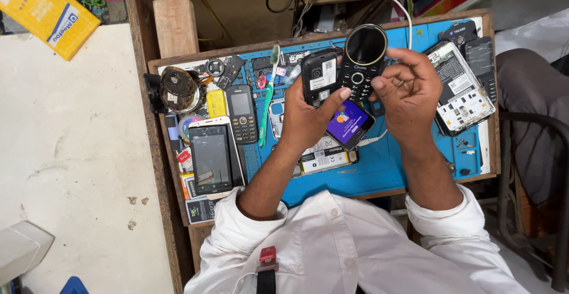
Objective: The person disassembles a black feature phone, removes the back cover and battery, and then reassembles it. The person also handles a white smartphone and a black smartphone, moving them on the workbench.
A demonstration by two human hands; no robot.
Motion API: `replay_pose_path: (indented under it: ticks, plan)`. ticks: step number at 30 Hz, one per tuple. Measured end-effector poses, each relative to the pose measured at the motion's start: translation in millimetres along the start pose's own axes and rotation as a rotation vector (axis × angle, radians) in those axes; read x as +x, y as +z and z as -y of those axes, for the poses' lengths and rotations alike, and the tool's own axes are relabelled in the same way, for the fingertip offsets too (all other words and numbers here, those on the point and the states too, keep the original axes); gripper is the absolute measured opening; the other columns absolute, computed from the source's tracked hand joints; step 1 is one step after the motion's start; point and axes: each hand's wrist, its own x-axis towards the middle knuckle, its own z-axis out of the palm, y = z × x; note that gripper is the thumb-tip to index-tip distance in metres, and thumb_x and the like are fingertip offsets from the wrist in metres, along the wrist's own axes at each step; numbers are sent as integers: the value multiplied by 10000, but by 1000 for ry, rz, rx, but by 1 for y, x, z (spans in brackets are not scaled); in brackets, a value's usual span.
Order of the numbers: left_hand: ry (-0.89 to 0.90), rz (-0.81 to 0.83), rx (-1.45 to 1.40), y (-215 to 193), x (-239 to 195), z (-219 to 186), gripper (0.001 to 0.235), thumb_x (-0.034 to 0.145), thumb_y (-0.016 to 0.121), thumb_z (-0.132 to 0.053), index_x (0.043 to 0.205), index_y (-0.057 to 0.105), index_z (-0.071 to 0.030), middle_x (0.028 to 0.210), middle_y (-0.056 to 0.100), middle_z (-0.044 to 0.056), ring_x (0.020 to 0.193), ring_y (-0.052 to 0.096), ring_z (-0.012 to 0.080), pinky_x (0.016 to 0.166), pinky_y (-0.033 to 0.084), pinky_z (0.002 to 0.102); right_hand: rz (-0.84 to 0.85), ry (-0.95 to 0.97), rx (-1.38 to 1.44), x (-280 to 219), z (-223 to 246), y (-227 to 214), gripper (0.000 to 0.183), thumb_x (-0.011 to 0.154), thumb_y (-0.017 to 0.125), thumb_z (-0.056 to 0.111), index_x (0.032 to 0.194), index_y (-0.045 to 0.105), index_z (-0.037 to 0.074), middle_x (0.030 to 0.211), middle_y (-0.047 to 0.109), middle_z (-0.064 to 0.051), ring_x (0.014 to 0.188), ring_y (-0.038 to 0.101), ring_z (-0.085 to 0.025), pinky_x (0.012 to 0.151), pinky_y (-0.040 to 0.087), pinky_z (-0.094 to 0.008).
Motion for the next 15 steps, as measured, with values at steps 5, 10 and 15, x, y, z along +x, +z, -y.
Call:
replay_pose_path:
  ticks: [5,10,15]
  plan:
    - [-45,-8,44,-2,2,5,466,947,779,-47,1384,621,-7,945,736,45,761,679,82,691,593,232,5,22,57,1,-4,-4,237,1097,708,35,1256,534,4,979,690,-103,782,674,-90,679,578,-205]
    - [-145,3,-265,-1,2,11,452,948,775,-51,1371,624,6,1093,740,87,880,701,130,756,622,294,-14,81,233,1,2,-1,218,1102,686,126,1213,519,38,1043,686,-123,843,685,-106,683,598,-224]
    - [-246,55,-482,0,2,19,455,959,767,-65,1378,603,3,1113,728,109,939,711,180,777,623,346,-59,20,219,-6,12,7,292,1081,681,140,1298,508,49,1087,687,-112,829,685,-105,698,600,-226]
